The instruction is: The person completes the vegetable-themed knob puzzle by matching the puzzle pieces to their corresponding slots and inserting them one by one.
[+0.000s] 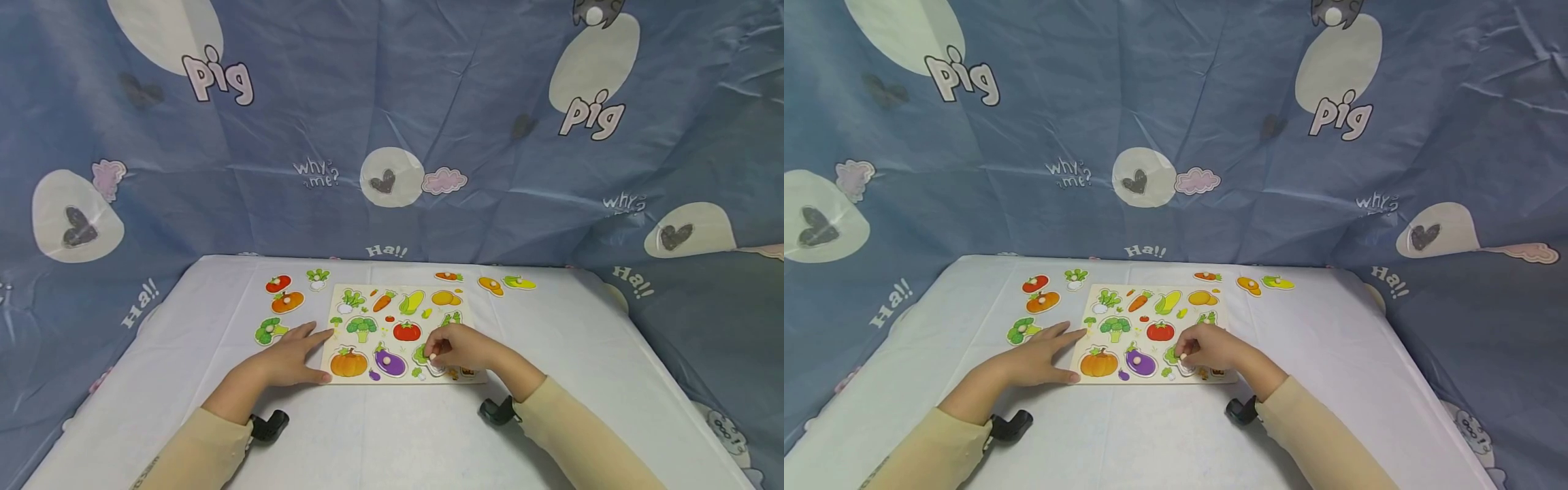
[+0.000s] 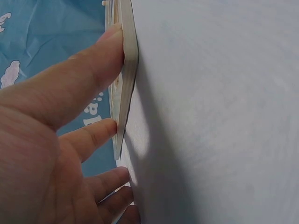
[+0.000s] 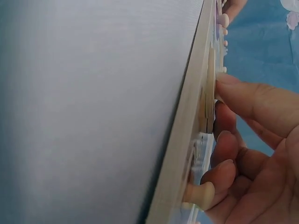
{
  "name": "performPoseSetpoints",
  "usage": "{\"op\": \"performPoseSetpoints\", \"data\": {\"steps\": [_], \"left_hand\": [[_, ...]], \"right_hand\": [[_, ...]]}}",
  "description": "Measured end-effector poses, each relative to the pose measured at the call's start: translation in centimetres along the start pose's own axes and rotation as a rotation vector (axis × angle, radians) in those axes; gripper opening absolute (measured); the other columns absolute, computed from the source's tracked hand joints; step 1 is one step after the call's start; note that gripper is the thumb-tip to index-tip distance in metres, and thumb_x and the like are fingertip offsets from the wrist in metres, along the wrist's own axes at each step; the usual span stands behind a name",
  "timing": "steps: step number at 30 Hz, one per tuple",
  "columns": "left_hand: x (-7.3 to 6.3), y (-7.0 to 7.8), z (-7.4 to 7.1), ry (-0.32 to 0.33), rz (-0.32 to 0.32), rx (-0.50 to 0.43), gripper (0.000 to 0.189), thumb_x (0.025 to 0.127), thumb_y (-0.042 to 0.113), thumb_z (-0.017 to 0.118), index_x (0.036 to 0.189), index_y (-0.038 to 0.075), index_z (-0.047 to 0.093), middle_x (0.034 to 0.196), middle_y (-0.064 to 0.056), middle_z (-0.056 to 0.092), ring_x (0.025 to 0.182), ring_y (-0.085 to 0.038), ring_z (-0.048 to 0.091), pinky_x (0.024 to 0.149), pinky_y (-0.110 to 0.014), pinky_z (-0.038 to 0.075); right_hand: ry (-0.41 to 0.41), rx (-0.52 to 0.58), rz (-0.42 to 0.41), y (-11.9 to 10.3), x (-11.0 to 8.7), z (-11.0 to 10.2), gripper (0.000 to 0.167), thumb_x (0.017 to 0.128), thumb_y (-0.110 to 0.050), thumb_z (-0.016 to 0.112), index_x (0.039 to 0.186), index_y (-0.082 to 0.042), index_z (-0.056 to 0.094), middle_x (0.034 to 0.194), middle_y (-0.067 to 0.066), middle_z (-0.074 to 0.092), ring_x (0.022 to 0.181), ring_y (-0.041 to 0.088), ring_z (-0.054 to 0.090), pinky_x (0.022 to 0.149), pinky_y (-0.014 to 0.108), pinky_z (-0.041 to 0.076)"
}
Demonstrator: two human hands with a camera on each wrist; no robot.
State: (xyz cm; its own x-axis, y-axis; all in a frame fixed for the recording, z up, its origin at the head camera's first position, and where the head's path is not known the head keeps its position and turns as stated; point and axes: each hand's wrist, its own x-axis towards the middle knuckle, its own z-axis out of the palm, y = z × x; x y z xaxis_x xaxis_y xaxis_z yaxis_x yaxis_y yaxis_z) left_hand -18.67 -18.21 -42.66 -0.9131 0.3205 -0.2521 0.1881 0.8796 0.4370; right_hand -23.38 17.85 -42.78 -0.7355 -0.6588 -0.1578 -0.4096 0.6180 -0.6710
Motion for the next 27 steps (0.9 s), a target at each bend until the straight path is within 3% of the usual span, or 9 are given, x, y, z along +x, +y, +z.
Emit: {"op": "performPoseSetpoints", "data": {"steps": [27], "left_hand": [[0.16,-0.12,0.12,0.011,0.004,0.008,0.095,0.075,0.051,0.083,0.154,0.017,0.042,0.16,-0.026,0.025,0.145,-0.051,0.022,0.108,-0.071,0.027]], "right_hand": [[-0.001,-0.031,0.047,-0.45,0.18,0.21,0.013,0.087,-0.003,0.076,0.091,-0.014,0.071,0.08,-0.006,0.062,0.079,0.013,0.055,0.073,0.026,0.049]]}}
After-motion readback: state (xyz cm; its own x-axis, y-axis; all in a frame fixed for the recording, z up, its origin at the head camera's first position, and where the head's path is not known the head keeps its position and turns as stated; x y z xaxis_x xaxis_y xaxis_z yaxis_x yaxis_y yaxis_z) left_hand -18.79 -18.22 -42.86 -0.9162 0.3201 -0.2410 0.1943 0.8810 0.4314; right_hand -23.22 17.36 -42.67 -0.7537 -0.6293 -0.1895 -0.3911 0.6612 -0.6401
